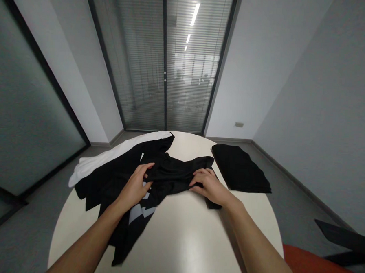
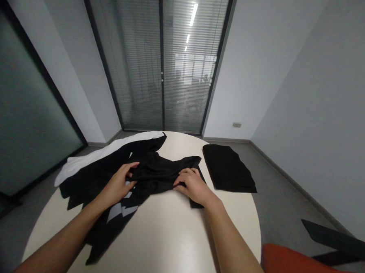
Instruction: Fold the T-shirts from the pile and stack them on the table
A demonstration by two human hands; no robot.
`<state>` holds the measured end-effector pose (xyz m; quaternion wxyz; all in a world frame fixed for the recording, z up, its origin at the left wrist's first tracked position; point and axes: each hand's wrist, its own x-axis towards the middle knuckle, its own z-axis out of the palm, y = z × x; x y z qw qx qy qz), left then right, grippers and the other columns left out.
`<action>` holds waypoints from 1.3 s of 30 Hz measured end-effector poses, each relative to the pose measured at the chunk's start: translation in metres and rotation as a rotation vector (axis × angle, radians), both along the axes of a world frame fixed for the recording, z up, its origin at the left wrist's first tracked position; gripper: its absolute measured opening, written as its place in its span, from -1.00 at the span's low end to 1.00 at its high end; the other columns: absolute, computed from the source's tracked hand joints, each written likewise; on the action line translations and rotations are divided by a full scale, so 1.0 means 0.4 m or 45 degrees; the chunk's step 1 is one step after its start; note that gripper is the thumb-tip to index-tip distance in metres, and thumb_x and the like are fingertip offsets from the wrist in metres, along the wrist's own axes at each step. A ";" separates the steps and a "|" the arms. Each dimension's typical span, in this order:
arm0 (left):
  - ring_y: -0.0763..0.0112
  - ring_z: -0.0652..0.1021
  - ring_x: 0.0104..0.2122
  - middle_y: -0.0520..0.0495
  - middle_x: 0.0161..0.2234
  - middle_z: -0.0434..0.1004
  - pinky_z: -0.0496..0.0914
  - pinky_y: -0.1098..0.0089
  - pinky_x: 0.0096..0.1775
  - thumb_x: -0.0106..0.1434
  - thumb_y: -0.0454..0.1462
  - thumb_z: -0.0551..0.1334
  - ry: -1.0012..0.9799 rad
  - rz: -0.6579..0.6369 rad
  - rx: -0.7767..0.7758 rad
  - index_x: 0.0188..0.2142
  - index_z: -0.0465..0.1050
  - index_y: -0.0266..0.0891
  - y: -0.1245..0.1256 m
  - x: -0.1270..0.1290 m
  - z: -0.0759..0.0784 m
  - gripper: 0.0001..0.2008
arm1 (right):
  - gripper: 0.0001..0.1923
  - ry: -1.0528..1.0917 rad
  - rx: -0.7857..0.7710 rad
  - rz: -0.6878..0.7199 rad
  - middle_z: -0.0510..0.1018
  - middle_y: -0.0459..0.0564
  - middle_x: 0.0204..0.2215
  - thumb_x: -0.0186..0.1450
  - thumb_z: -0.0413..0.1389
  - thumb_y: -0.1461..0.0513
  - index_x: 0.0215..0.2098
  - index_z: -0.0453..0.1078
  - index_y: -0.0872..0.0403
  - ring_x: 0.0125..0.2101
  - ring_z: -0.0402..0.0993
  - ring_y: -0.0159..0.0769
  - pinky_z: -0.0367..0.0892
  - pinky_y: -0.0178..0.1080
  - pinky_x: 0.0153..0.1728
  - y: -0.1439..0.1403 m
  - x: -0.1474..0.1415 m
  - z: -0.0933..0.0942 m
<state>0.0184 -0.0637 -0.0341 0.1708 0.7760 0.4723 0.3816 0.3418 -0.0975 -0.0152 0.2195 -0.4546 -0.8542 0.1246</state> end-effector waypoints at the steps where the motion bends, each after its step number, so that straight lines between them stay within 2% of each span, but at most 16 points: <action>1: 0.36 0.54 -0.23 -0.12 -0.01 0.44 0.49 0.24 -0.06 0.22 -0.31 0.22 -0.074 0.048 0.021 0.10 0.38 -0.16 0.013 -0.011 0.001 -0.57 | -0.89 0.053 0.061 -0.066 0.63 -0.03 -0.20 0.34 0.21 0.14 -0.21 0.58 -0.09 0.05 0.38 -0.07 0.15 0.03 0.11 0.004 0.018 0.003; 6: 0.22 0.57 -0.09 -0.14 -0.06 0.52 0.47 0.18 -0.01 0.22 -0.23 0.25 -0.222 0.253 0.060 -0.04 0.46 -0.21 0.052 -0.053 0.002 -0.70 | -0.77 0.259 0.346 -0.619 0.60 0.04 -0.26 0.36 0.12 0.10 -0.18 0.59 -0.04 -0.18 0.47 -0.09 0.31 -0.07 -0.09 0.020 0.091 0.003; 8: 0.17 0.54 -0.01 -0.15 -0.02 0.49 0.42 0.14 0.07 0.22 -0.24 0.26 -0.133 0.236 0.119 -0.04 0.46 -0.20 0.045 -0.047 0.005 -0.70 | -0.73 0.272 0.301 -0.816 0.58 0.02 -0.39 0.35 0.08 0.10 -0.14 0.59 -0.02 -0.33 0.49 -0.12 0.34 -0.11 -0.22 0.021 0.090 -0.003; 10: 0.13 0.49 0.06 -0.16 0.02 0.45 0.36 0.10 0.14 0.25 -0.22 0.25 -0.007 0.226 0.229 -0.05 0.48 -0.17 0.023 -0.028 0.018 -0.72 | -0.69 0.299 0.212 -0.890 0.58 -0.02 -0.44 0.36 0.06 0.12 -0.05 0.55 -0.01 -0.42 0.50 -0.17 0.35 -0.15 -0.30 0.020 0.073 -0.010; 12: 0.11 0.48 0.04 -0.17 -0.01 0.45 0.35 0.09 0.14 0.28 -0.18 0.25 0.102 0.178 0.305 -0.08 0.50 -0.15 -0.007 -0.008 0.040 -0.76 | -0.66 0.365 0.160 -0.787 0.63 -0.02 -0.31 0.36 0.04 0.15 0.06 0.46 -0.02 -0.35 0.56 -0.19 0.39 -0.17 -0.28 0.019 0.053 -0.018; 13: 0.13 0.50 0.00 -0.16 -0.04 0.47 0.37 0.11 0.11 0.29 -0.16 0.25 0.147 0.073 0.298 -0.09 0.51 -0.15 -0.022 0.000 0.052 -0.77 | -0.64 0.384 0.152 -0.684 0.63 0.00 -0.18 0.36 0.04 0.18 0.10 0.41 -0.03 -0.26 0.58 -0.19 0.42 -0.18 -0.23 0.019 0.045 -0.022; 16: 0.16 0.52 0.00 -0.13 -0.02 0.53 0.38 0.16 0.09 0.24 -0.09 0.34 0.325 -0.440 0.113 0.00 0.50 -0.09 -0.053 0.010 0.070 -0.64 | -0.60 0.272 0.147 -0.382 0.43 0.04 0.20 0.30 0.09 0.26 0.12 0.35 -0.04 0.06 0.48 -0.15 0.40 -0.13 0.00 0.019 0.034 -0.038; 19: 0.12 0.48 0.08 -0.08 0.07 0.52 0.33 0.12 0.14 0.15 -0.09 0.42 0.457 -0.618 -0.042 -0.03 0.54 -0.02 -0.051 0.007 0.052 -0.61 | -0.68 0.050 0.138 -0.309 0.42 0.07 0.19 0.30 0.10 0.28 0.02 0.43 0.00 0.10 0.44 -0.12 0.34 -0.10 0.09 0.023 0.034 -0.054; 22: 0.19 0.54 -0.01 -0.03 -0.03 0.59 0.35 0.16 0.10 0.25 -0.15 0.33 0.430 -0.625 -0.141 -0.24 0.61 -0.03 -0.033 0.008 0.028 -0.89 | -0.76 -0.076 0.130 -0.404 0.55 0.08 -0.02 0.35 0.08 0.27 -0.05 0.48 0.03 -0.02 0.50 -0.12 0.37 -0.12 0.00 0.030 0.035 -0.064; 23: 0.23 0.57 -0.07 -0.02 -0.10 0.62 0.37 0.20 0.06 0.29 -0.15 0.29 0.372 -0.611 -0.180 -0.26 0.61 -0.05 -0.028 0.008 0.024 -0.88 | -0.78 -0.108 0.139 -0.441 0.57 0.08 -0.07 0.36 0.07 0.26 -0.07 0.49 0.04 -0.06 0.50 -0.11 0.37 -0.12 -0.04 0.033 0.035 -0.066; 25: 0.28 0.59 -0.22 -0.01 -0.25 0.63 0.42 0.29 -0.08 0.34 -0.10 0.22 0.171 -0.499 -0.268 -0.26 0.59 -0.10 -0.019 0.007 0.025 -0.79 | -0.82 -0.147 0.173 -0.495 0.57 0.08 -0.14 0.39 0.06 0.24 -0.13 0.50 0.04 -0.13 0.50 -0.11 0.36 -0.13 -0.11 0.038 0.036 -0.067; 28: 0.35 0.53 -0.40 0.02 -0.43 0.55 0.39 0.40 -0.32 0.35 0.03 0.15 -0.248 -0.201 -0.378 -0.30 0.53 -0.21 -0.002 -0.003 0.030 -0.62 | -0.81 -0.070 0.222 -0.526 0.57 0.05 -0.24 0.43 0.01 0.21 -0.20 0.47 0.04 -0.20 0.48 -0.14 0.34 -0.14 -0.13 0.046 0.045 -0.066; 31: 0.37 0.48 -0.45 0.01 -0.47 0.52 0.34 0.43 -0.39 0.29 0.11 0.16 -0.478 -0.045 -0.439 -0.32 0.52 -0.26 0.022 -0.019 0.020 -0.53 | -0.82 0.128 0.264 -0.582 0.58 0.01 -0.25 0.44 -0.01 0.19 -0.20 0.42 0.03 -0.21 0.48 -0.17 0.33 -0.13 -0.09 0.052 0.061 -0.066; 34: 0.33 0.51 -0.43 -0.05 -0.41 0.58 0.37 0.40 -0.35 0.21 0.05 0.26 -0.393 0.020 -0.392 -0.29 0.56 -0.28 0.040 -0.029 0.001 -0.59 | -0.83 0.214 0.319 -0.633 0.57 0.01 -0.23 0.42 0.01 0.18 -0.20 0.42 0.03 -0.20 0.49 -0.17 0.34 -0.13 -0.09 0.053 0.067 -0.064; 36: 0.32 0.54 -0.39 -0.08 -0.33 0.61 0.40 0.36 -0.28 0.19 -0.06 0.30 -0.276 0.045 -0.248 -0.24 0.58 -0.25 0.040 -0.030 -0.002 -0.69 | -0.85 0.194 0.359 -0.658 0.55 0.03 -0.25 0.39 0.03 0.21 -0.22 0.44 0.04 -0.23 0.49 -0.17 0.35 -0.14 -0.13 0.050 0.060 -0.059; 39: 0.27 0.58 -0.18 -0.11 -0.13 0.61 0.43 0.33 -0.15 0.28 -0.19 0.21 -0.128 -0.059 -0.021 -0.18 0.58 -0.18 0.020 -0.024 0.013 -0.79 | -0.87 0.160 0.339 -0.614 0.54 -0.01 -0.35 0.34 0.06 0.27 -0.24 0.46 0.03 -0.34 0.49 -0.21 0.37 -0.17 -0.22 0.041 0.035 -0.049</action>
